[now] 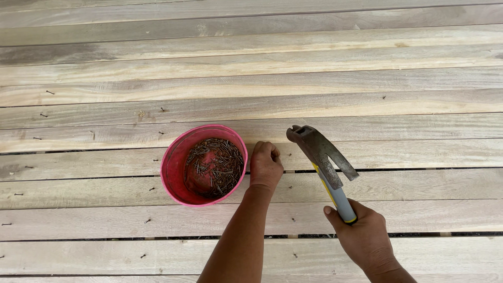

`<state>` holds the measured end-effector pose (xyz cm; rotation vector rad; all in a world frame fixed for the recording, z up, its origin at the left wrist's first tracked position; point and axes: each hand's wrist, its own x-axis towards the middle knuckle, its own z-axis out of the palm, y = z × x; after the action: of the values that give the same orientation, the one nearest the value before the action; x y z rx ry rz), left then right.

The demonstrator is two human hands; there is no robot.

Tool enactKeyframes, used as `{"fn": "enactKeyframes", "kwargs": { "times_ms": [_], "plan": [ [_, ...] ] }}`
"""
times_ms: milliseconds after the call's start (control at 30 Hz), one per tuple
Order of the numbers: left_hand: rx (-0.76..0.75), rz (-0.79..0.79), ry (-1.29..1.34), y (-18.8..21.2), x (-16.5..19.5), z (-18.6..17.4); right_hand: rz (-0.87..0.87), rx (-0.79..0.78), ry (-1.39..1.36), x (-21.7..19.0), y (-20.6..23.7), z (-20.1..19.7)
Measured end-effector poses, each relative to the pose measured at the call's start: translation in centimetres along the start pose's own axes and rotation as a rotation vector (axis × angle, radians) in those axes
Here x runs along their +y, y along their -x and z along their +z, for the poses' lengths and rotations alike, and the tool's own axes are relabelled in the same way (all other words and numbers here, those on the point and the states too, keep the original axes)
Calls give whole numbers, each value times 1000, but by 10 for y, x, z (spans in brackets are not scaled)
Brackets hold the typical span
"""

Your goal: The person repeatedly picks nails from a pink bucket and hammers them into a wooden slatted surface. The person uses a hammer to drive each nail into the wood.

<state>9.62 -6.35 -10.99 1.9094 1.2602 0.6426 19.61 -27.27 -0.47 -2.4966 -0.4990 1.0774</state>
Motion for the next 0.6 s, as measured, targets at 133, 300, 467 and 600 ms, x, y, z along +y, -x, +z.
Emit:
{"fn": "enactKeyframes", "kwargs": {
  "times_ms": [133, 300, 467, 600],
  "plan": [
    [46, 47, -38, 0, 2, 2, 140, -136, 172, -5, -13, 12],
    [-24, 6, -36, 3, 2, -1, 47, -107, 223, -2, -19, 12],
    [-54, -13, -26, 0, 20, -11, 71, -58, -2, 7, -12, 14],
    [56, 25, 43, -10, 44, -39, 144, -114, 173, 6, -24, 28]
  ]
}}
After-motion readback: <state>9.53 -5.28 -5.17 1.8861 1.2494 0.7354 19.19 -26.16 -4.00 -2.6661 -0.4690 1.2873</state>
